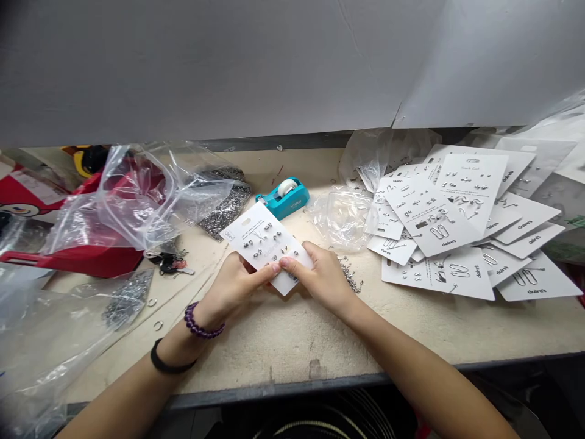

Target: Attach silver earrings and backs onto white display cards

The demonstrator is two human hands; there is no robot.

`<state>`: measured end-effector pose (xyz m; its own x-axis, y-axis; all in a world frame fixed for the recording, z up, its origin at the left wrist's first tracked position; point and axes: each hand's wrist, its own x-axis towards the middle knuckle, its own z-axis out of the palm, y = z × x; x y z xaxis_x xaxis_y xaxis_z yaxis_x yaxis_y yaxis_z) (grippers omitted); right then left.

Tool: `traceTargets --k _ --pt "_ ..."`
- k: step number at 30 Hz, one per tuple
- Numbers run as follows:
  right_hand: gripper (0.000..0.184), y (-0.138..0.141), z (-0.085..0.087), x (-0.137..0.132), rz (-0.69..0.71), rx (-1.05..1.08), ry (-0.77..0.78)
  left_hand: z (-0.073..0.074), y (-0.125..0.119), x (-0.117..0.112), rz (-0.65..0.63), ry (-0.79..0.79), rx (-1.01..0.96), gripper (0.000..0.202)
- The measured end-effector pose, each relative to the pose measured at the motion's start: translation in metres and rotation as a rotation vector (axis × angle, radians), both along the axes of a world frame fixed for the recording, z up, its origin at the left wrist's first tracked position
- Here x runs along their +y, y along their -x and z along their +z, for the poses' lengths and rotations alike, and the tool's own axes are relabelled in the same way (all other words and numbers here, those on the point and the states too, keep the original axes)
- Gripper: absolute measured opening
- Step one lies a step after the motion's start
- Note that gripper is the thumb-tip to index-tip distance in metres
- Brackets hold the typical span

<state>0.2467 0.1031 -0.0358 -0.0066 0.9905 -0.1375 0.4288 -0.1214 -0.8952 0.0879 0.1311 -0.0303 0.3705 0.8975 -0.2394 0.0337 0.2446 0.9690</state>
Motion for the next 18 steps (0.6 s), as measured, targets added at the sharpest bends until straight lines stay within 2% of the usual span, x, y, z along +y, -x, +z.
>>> traceTargets --k 4,9,12,15,18 --pt "0.030 0.0004 0.0014 -0.0014 -0.019 0.055 -0.055 0.0030 0.0002 -0.0004 -0.034 -0.011 0.009 0.025" --pt "0.031 -0.0039 0.0072 -0.0010 0.051 0.131 -0.044 0.0085 0.0018 0.0008 -0.041 -0.064 0.006 0.030" --pt "0.035 -0.0041 0.0074 -0.0019 0.038 0.149 -0.064 0.0080 0.0022 0.0006 -0.059 -0.027 -0.042 0.031" --pt "0.037 -0.0025 0.0050 -0.0035 0.005 0.037 -0.150 0.0063 0.0024 -0.0003 -0.065 -0.013 -0.048 0.032" --pt "0.035 -0.0006 0.0024 -0.0047 -0.018 -0.122 -0.307 0.0051 0.0021 -0.0008 -0.075 -0.024 -0.027 0.031"
